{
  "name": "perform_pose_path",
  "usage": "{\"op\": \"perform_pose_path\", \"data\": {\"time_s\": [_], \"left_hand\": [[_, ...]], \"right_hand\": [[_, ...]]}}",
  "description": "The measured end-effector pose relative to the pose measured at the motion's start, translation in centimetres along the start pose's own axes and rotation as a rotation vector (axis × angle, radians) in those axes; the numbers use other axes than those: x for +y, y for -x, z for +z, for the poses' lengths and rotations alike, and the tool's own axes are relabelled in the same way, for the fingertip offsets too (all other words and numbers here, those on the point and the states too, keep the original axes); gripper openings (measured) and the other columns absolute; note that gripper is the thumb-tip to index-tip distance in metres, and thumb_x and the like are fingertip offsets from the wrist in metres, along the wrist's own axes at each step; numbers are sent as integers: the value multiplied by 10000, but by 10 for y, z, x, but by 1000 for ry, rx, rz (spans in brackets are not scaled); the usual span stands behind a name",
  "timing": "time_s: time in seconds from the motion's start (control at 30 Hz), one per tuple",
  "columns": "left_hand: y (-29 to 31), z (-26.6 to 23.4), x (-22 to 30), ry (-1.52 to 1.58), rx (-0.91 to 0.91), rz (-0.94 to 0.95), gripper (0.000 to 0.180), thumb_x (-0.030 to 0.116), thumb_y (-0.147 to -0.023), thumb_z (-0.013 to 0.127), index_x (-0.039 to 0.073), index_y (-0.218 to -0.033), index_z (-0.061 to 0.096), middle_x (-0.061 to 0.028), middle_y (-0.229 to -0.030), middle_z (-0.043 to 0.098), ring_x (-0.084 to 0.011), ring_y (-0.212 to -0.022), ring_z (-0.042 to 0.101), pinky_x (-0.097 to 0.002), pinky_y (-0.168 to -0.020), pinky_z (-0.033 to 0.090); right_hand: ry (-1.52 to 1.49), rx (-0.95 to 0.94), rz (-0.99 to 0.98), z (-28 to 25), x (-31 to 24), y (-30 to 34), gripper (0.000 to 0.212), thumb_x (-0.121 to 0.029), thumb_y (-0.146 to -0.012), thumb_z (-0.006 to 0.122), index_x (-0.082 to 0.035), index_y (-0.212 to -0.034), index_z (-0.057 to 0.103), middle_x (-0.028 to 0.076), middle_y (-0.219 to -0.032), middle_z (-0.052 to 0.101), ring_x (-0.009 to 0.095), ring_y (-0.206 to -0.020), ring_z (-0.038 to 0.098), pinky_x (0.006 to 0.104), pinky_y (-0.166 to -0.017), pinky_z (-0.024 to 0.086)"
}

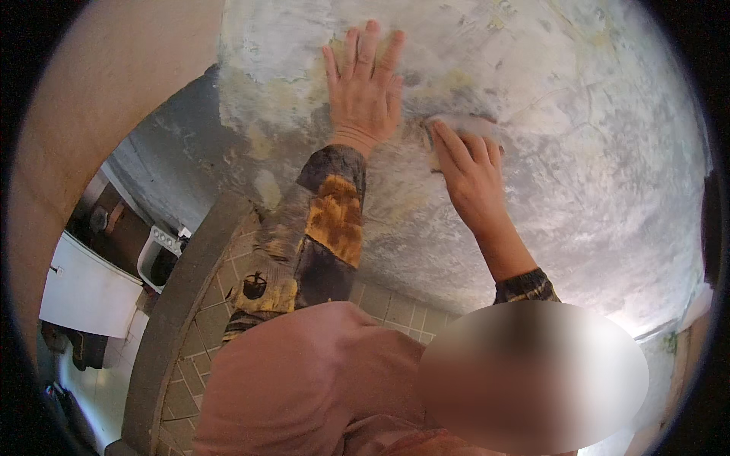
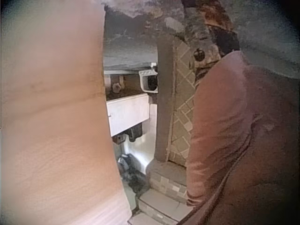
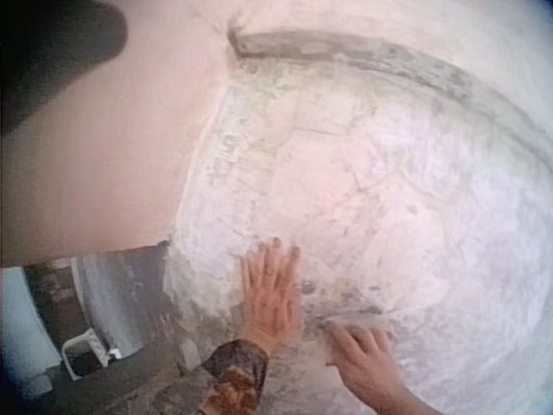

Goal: The person smooths a ceiling surface using a small rectangular tool held in the right hand while the left hand supports the motion. The person repeatedly rubs the tool across the ceiling in overlapping strokes, gradually covering more area.

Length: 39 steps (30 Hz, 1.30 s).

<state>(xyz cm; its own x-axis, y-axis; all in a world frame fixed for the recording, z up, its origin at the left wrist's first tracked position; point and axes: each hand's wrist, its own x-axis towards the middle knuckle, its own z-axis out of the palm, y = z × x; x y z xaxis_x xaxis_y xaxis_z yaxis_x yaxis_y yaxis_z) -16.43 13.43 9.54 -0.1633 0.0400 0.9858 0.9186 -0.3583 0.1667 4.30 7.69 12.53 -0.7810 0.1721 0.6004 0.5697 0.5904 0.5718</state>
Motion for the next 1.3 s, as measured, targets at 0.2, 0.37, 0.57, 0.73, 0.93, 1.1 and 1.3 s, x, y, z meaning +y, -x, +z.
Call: {"op": "perform_pose_path", "data": {"time_s": [0.2,0.37,0.57,0.73,0.93,1.1,1.3], "left_hand": [[0,0,0,10,2,-1,606,258,-947,490,265,-1529,321,-93,-1588,265,-357,-1457,225,-626,-1167,73],[-1,0,0,33,7,0,605,258,-949,495,270,-1529,322,-92,-1586,269,-356,-1457,225,-624,-1167,70],[0,-1,1,17,5,-5,605,270,-958,477,279,-1537,303,-90,-1596,247,-348,-1460,218,-630,-1164,69],[0,0,0,8,4,8,610,272,-956,481,279,-1538,301,-85,-1598,241,-346,-1460,215,-627,-1166,65],[0,0,0,-11,-11,10,566,275,-969,410,191,-1524,342,-134,-1592,255,-388,-1460,209,-616,-1165,49],[0,0,0,5,9,3,632,257,-932,527,268,-1530,324,-81,-1598,250,-343,-1465,207,-609,-1174,63],[1,1,-1,-17,14,20,571,283,-971,431,214,-1529,331,-115,-1597,250,-372,-1464,206,-612,-1167,62]], "right_hand": [[-11,56,-8,11,-1,-17,514,-76,-747,607,1,-1255,613,30,-1339,561,234,-1037,544,400,-904,423],[20,48,3,-1,-3,-3,512,-69,-740,611,8,-1246,614,31,-1330,563,230,-1030,545,391,-893,428],[4,67,-2,11,-4,-23,474,-63,-750,614,1,-1219,636,31,-1324,566,226,-1024,546,387,-894,428],[33,89,-9,2,-7,-9,485,-62,-753,615,0,-1234,623,35,-1325,565,228,-1024,547,388,-895,433],[9,28,12,10,-5,-17,475,-72,-752,615,-8,-1222,637,35,-1332,562,234,-1030,548,390,-907,431],[-27,69,47,8,-7,-12,480,-77,-755,611,1,-1228,628,42,-1331,560,238,-1035,546,394,-913,428],[-50,40,60,3,-5,-8,487,-77,-751,612,10,-1230,622,38,-1330,561,234,-1026,546,396,-905,428]]}}
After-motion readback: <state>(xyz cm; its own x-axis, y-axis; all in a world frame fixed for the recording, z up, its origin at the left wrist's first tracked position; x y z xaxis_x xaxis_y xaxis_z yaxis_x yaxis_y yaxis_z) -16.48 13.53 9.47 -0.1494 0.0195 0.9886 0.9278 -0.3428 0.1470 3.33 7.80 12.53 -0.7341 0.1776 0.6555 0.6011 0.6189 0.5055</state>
